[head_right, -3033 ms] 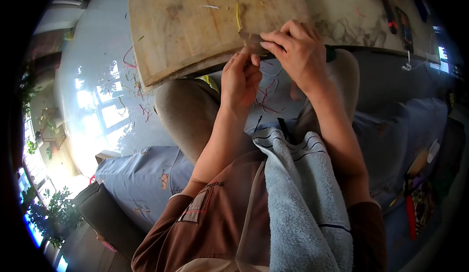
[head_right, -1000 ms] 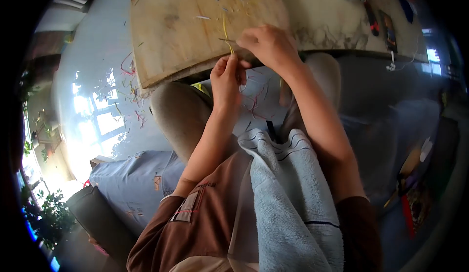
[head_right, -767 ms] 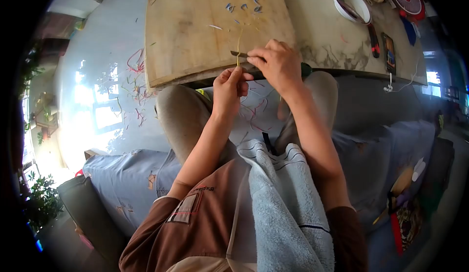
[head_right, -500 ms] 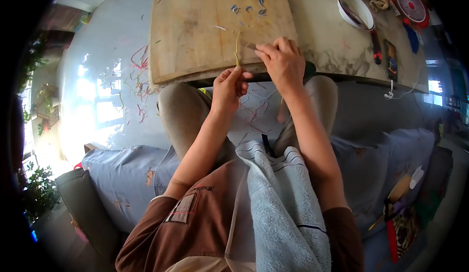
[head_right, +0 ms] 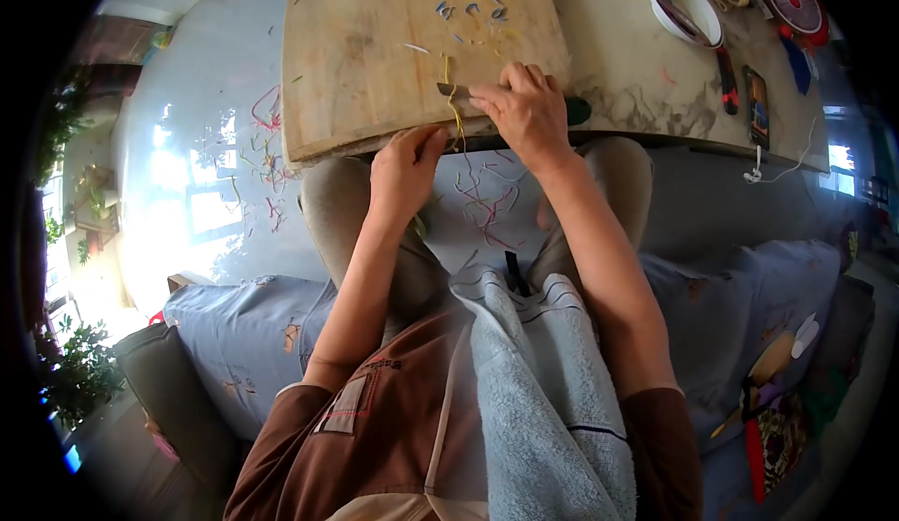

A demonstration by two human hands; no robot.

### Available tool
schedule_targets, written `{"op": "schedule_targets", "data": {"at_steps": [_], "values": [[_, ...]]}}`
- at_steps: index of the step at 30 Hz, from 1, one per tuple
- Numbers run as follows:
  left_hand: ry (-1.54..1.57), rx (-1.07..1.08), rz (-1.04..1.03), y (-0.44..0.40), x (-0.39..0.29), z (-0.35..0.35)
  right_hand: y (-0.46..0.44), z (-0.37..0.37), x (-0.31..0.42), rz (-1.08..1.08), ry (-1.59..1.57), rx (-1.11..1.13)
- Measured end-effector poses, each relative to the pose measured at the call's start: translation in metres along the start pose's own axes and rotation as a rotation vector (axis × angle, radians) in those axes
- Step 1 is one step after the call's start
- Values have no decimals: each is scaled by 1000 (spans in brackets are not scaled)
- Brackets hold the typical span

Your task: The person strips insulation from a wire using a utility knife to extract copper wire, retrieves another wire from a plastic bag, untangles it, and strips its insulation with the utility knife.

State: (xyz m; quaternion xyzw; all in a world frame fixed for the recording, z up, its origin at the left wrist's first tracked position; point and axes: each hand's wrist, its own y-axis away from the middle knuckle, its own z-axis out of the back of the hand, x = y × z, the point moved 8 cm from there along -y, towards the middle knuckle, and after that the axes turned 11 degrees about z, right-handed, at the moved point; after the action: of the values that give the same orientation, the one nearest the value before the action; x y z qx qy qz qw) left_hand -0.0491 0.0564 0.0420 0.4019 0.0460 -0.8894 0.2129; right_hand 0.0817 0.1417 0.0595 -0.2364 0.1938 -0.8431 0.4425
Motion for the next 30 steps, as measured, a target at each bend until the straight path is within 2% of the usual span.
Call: {"op": "schedule_targets", "data": {"at_steps": [3,6,7,13,16,23,30], "values": [[548,390,397,-2,18,-35,0,-1,2,7,-2,-9],[1297,614,686,1,14,-76,-3,3,3,-19,14,16],[1184,661,564,-3,18,-81,-2,2,3,-25,14,10],[1165,492,437,-4,21,-82,4,7,8,-31,-8,8],[1098,460,464,-2,14,-80,4,7,9,-3,-10,1],[1204,526,533,-2,20,-87,2,6,11,60,-12,55],[1268,521,532,-1,21,-91,4,4,13,-20,37,4]]}}
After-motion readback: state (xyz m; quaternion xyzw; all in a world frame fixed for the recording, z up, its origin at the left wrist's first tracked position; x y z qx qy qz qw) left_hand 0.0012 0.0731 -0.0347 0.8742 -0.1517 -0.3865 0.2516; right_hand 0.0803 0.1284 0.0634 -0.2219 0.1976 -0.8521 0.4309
